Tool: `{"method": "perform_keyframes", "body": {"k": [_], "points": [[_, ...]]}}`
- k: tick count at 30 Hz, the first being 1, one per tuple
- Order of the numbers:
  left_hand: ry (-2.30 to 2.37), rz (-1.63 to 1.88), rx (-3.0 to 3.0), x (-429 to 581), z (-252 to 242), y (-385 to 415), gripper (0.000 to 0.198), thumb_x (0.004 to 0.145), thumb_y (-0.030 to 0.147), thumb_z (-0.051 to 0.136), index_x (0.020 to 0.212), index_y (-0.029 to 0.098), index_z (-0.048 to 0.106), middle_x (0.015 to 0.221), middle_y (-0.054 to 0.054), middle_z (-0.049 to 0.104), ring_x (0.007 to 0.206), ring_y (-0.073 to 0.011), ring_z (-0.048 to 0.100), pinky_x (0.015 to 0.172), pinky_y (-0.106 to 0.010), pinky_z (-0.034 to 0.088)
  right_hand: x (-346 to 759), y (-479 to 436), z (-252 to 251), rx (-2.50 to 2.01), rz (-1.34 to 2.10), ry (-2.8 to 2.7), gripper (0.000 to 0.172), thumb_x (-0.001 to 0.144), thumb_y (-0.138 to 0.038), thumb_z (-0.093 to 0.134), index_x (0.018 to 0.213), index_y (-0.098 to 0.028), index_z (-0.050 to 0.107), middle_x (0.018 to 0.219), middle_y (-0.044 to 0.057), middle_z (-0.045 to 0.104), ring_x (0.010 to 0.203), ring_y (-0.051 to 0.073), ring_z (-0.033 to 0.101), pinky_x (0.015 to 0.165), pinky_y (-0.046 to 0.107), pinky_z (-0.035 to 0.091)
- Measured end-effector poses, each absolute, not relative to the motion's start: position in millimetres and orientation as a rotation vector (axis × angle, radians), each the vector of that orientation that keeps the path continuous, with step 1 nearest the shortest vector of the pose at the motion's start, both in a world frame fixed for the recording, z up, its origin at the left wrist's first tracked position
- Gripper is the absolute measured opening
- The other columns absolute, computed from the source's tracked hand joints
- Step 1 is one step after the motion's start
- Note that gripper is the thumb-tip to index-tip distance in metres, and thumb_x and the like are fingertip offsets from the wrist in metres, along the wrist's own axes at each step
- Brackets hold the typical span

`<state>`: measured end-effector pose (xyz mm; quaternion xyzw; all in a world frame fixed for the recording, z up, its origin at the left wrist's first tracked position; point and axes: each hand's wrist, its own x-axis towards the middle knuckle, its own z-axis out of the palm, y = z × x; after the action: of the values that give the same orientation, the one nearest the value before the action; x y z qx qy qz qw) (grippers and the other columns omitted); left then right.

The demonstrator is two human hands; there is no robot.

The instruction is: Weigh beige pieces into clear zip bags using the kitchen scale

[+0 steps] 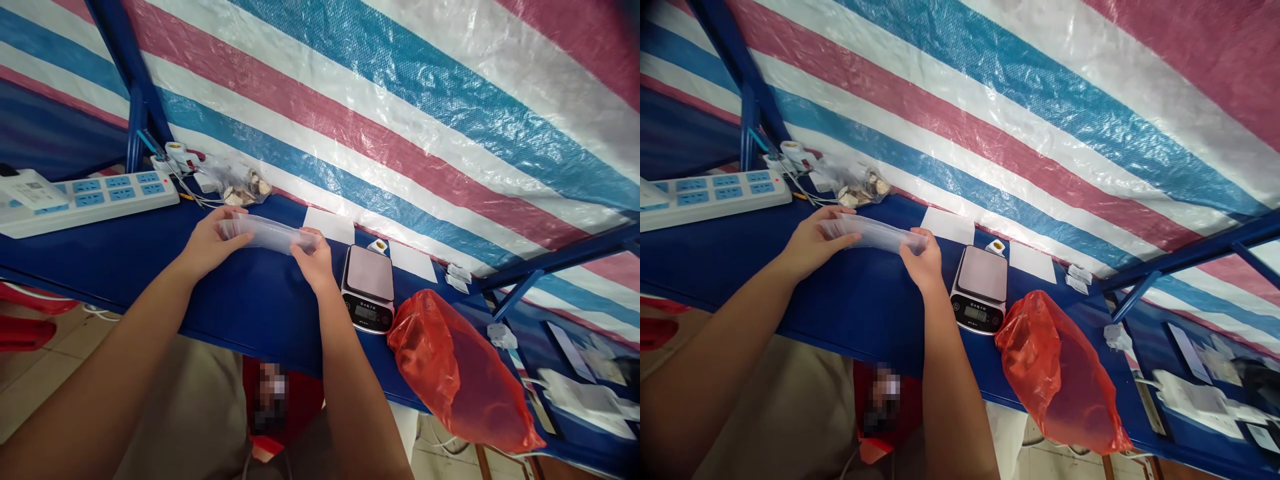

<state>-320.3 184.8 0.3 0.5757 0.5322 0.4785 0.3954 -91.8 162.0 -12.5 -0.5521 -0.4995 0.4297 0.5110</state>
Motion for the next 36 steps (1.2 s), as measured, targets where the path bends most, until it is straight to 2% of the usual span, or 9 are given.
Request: {"method": "perform_keyframes", "body": {"k": [4, 8, 13, 16, 18, 23, 30, 36], "points": [[1.257, 1.18, 1.417, -313, 0, 188, 0.074, 0.058, 0.025, 0.078, 0.129, 0.019, 0.057, 0.101, -0.002, 0.065, 0.078, -0.0141, 0.059, 0.069, -0.028, 0.051, -96, 162, -15, -1.366, 1.069, -1.21, 0.059, 0.072, -0.026, 0.07, 0.13, -0.029, 0.06, 0.103, -0.002, 0.068, 0.066, 0.013, 0.059, 0.066, 0.03, 0.053], [1.24, 1.178, 1.374, -308, -1, 188, 0.067, 0.053, 0.02, 0.071, 0.119, 0.021, 0.057, 0.095, 0.0, 0.064, 0.074, -0.0135, 0.056, 0.065, -0.029, 0.047, -98, 161, -14, -1.363, 1.071, -1.204, 0.057, 0.071, -0.023, 0.067, 0.127, -0.028, 0.058, 0.109, -0.001, 0.068, 0.069, 0.013, 0.061, 0.065, 0.028, 0.052], [1.278, 1.201, 1.354, -307, -3, 188, 0.055, 0.055, 0.02, 0.065, 0.109, 0.023, 0.054, 0.089, 0.003, 0.058, 0.065, -0.0109, 0.049, 0.061, -0.029, 0.043, -97, 164, -17, -1.326, 1.047, -1.195, 0.052, 0.073, -0.026, 0.065, 0.125, -0.027, 0.057, 0.106, 0.0, 0.067, 0.076, 0.016, 0.063, 0.07, 0.03, 0.053], [1.305, 1.226, 1.335, -306, -5, 189, 0.057, 0.055, 0.021, 0.062, 0.111, 0.025, 0.052, 0.085, 0.004, 0.054, 0.063, -0.0108, 0.047, 0.06, -0.029, 0.041, -97, 166, -20, -1.297, 1.032, -1.197, 0.047, 0.076, -0.028, 0.063, 0.122, -0.026, 0.057, 0.106, 0.001, 0.068, 0.088, 0.018, 0.066, 0.078, 0.031, 0.055], [1.315, 1.221, 1.334, -305, -7, 189, 0.058, 0.053, 0.021, 0.062, 0.11, 0.025, 0.052, 0.084, 0.004, 0.053, 0.061, -0.0109, 0.045, 0.058, -0.029, 0.04, -98, 166, -21, -1.298, 1.031, -1.202, 0.046, 0.075, -0.026, 0.062, 0.121, -0.026, 0.058, 0.105, 0.001, 0.068, 0.088, 0.019, 0.066, 0.08, 0.032, 0.055], [1.353, 1.264, 1.337, -304, -7, 189, 0.06, 0.053, 0.024, 0.062, 0.112, 0.025, 0.052, 0.083, 0.003, 0.055, 0.066, -0.015, 0.053, 0.06, -0.03, 0.044, -98, 166, -20, -1.299, 1.026, -1.205, 0.045, 0.079, -0.025, 0.056, 0.124, -0.026, 0.054, 0.107, 0.001, 0.068, 0.095, 0.019, 0.067, 0.088, 0.033, 0.054], [1.309, 1.223, 1.335, -301, -8, 191, 0.073, 0.052, 0.027, 0.065, 0.123, 0.025, 0.046, 0.086, 0.002, 0.056, 0.071, -0.0177, 0.056, 0.061, -0.03, 0.044, -97, 165, -21, -1.335, 1.038, -1.245, 0.066, 0.08, -0.023, 0.059, 0.143, -0.028, 0.042, 0.113, 0.003, 0.067, 0.088, 0.02, 0.065, 0.082, 0.035, 0.054], [1.325, 1.22, 1.362, -304, -16, 194, 0.076, 0.053, 0.028, 0.065, 0.126, 0.026, 0.045, 0.085, 0.004, 0.053, 0.066, -0.0153, 0.053, 0.06, -0.03, 0.042, -99, 167, -23, -1.348, 1.025, -1.255, 0.07, 0.079, -0.02, 0.055, 0.146, -0.026, 0.034, 0.11, 0.002, 0.064, 0.088, 0.02, 0.064, 0.082, 0.035, 0.053]]}}
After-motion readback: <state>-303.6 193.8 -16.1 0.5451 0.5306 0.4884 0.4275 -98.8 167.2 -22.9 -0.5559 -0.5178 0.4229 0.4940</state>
